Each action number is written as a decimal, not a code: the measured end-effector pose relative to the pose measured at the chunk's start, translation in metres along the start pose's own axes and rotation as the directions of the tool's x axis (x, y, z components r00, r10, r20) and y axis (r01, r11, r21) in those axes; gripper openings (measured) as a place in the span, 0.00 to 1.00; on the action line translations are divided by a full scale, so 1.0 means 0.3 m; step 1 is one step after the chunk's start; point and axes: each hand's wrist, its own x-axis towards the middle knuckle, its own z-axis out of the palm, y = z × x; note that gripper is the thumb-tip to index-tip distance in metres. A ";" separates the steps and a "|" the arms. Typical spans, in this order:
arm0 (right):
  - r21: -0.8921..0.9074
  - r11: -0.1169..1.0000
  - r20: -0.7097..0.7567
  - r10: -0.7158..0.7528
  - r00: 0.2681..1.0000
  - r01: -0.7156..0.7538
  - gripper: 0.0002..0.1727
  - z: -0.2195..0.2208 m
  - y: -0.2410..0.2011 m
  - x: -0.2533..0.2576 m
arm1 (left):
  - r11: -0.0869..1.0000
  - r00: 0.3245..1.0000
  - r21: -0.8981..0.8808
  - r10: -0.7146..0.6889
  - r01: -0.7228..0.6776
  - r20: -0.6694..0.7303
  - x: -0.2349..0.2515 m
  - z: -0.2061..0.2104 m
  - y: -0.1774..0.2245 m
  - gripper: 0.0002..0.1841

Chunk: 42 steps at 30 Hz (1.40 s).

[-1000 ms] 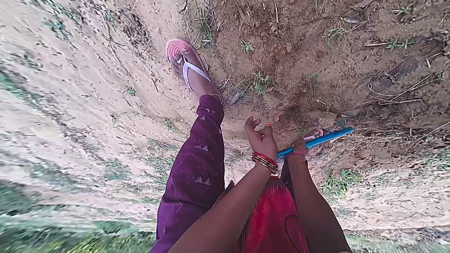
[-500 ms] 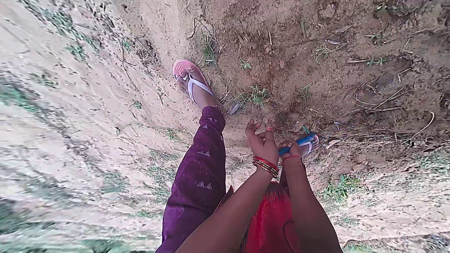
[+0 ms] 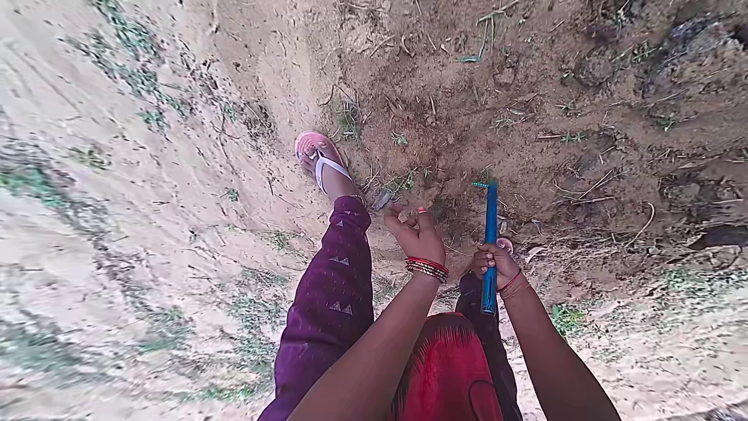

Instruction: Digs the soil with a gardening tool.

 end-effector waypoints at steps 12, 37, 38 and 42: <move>-0.806 0.574 -0.251 -0.553 0.795 0.145 0.10 0.080 -0.480 -0.829 | 0.970 0.975 -0.125 0.193 -0.207 -0.115 0.015 0.029 0.245 0.34; -0.925 -0.008 -0.093 -0.965 -0.247 0.381 0.34 0.025 -0.451 -0.541 | 0.958 0.997 -0.277 0.071 -0.074 -0.019 0.004 0.020 0.242 0.35; -0.915 0.022 -0.078 -0.990 -0.122 0.403 0.33 0.032 -0.391 -0.515 | 0.958 0.998 -0.279 0.059 -0.063 -0.023 0.006 0.016 0.227 0.35; -0.807 0.302 -0.168 -0.941 0.294 0.507 0.23 0.015 -0.161 -0.238 | 0.970 0.998 -0.235 0.049 -0.056 -0.034 0.020 -0.009 0.160 0.33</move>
